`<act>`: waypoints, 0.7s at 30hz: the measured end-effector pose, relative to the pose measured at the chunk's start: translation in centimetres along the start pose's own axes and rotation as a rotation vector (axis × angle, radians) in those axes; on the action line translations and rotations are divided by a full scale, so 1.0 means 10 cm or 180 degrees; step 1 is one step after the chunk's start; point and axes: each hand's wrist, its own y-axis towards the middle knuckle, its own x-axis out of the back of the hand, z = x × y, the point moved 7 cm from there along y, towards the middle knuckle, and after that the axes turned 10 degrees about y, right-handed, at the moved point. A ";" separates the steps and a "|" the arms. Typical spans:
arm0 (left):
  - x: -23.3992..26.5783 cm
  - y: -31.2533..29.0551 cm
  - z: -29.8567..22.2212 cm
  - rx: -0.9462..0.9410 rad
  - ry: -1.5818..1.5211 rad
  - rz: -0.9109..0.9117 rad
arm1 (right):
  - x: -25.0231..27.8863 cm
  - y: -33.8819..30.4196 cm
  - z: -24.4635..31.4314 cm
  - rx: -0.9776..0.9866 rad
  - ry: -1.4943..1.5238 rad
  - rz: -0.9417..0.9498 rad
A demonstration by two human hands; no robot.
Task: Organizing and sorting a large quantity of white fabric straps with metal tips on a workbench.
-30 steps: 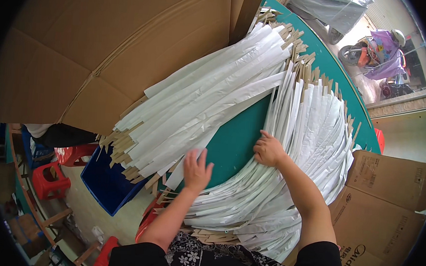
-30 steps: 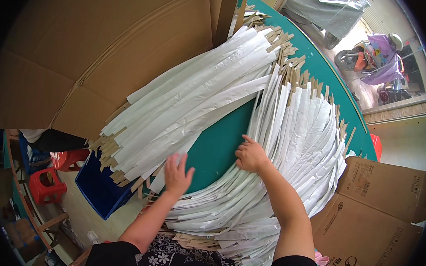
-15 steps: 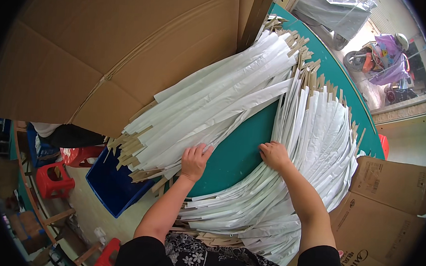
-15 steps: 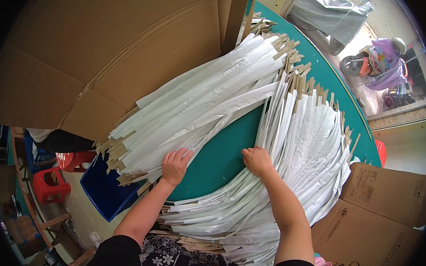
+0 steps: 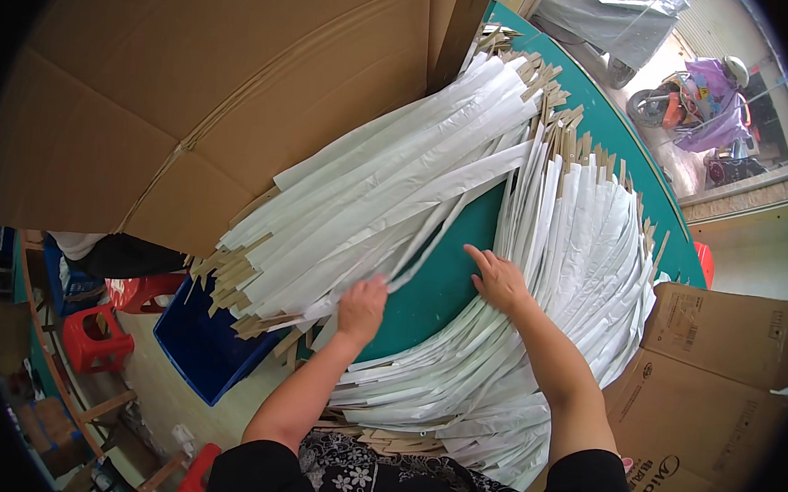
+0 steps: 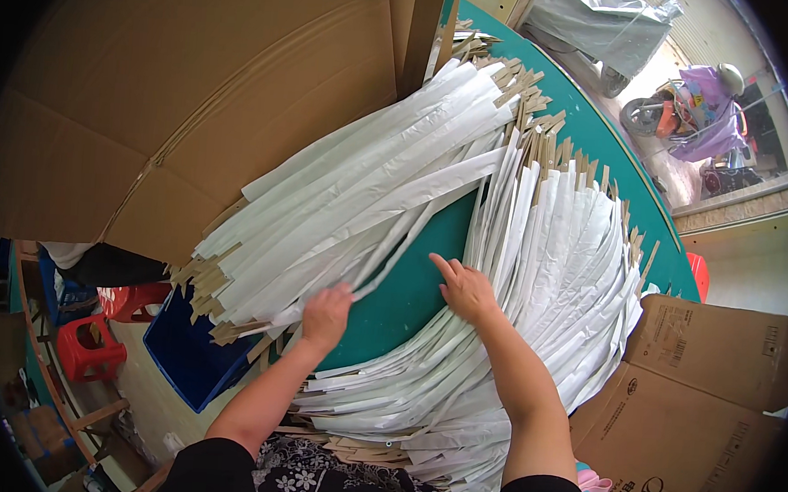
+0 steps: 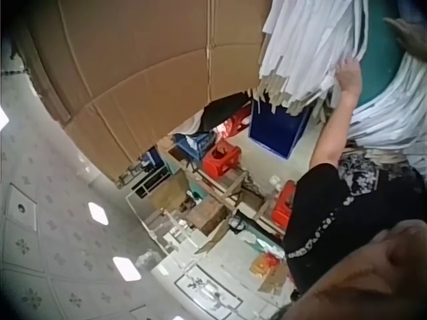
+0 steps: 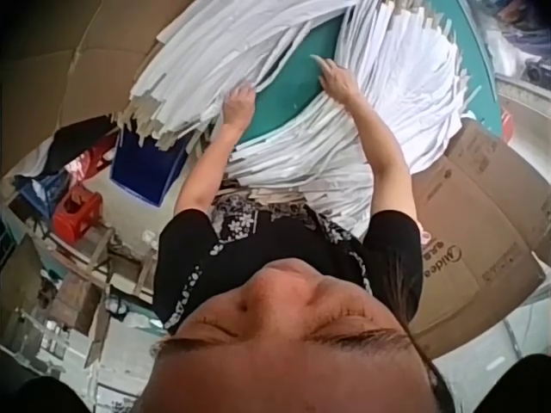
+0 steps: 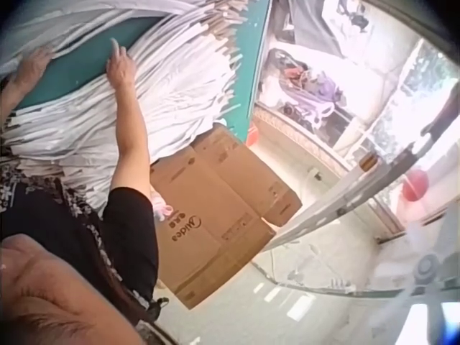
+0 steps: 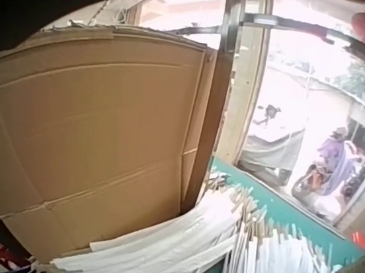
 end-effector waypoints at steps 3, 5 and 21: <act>-0.02 -0.19 -0.51 -0.0530 -0.0386 0.0365 | -0.01 0.02 -0.04 -0.0153 0.0137 0.0101; -0.19 -0.48 -0.83 -0.0880 -0.0713 0.0366 | -0.06 0.07 0.04 0.0069 -0.0112 0.0269; 0.23 0.92 0.59 0.0539 0.0062 -0.0035 | -0.19 0.00 -0.09 0.0312 -0.0034 0.0375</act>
